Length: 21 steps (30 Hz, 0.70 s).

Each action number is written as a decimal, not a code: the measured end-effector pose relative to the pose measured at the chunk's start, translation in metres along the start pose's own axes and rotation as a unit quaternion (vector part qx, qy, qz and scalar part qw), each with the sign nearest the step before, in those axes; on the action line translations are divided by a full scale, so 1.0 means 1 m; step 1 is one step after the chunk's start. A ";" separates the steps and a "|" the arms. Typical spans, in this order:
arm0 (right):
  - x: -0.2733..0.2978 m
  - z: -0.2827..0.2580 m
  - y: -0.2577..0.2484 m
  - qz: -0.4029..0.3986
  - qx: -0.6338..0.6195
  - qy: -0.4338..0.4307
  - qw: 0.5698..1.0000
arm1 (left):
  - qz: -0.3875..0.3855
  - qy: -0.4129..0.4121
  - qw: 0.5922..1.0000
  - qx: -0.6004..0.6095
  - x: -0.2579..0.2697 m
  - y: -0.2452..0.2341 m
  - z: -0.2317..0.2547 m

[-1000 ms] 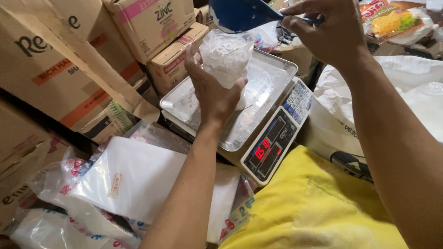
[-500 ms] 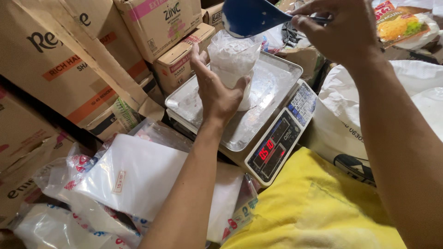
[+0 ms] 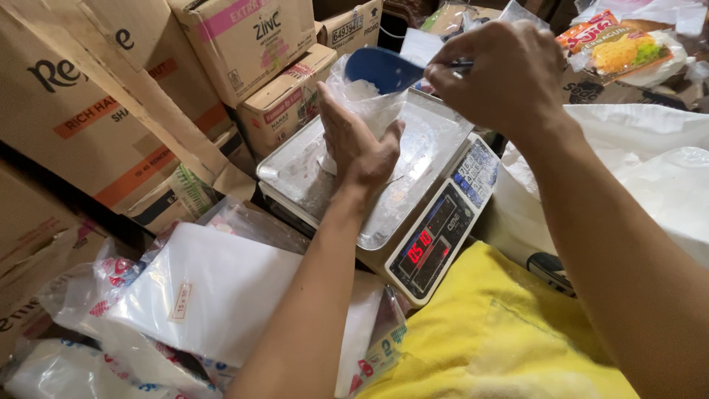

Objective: The person scoops white powder from a large sack into small plastic bags using a blue scoop, places each bag on a digital scale to measure weight, ties the bags, and sets them aside. The process is repeated multiple times.

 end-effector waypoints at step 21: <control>0.009 0.030 0.001 0.054 -0.091 0.057 0.993 | 0.063 0.077 0.992 0.084 0.009 -0.013 0.018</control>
Point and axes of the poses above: each hand's wrist, its own x-axis away from the middle knuckle, its own y-axis out of the palm, z = x × y, the point moved 5 cm from there along -x, towards the middle knuckle, and after that the axes turned 6 degrees about x, right-handed, at the moved point
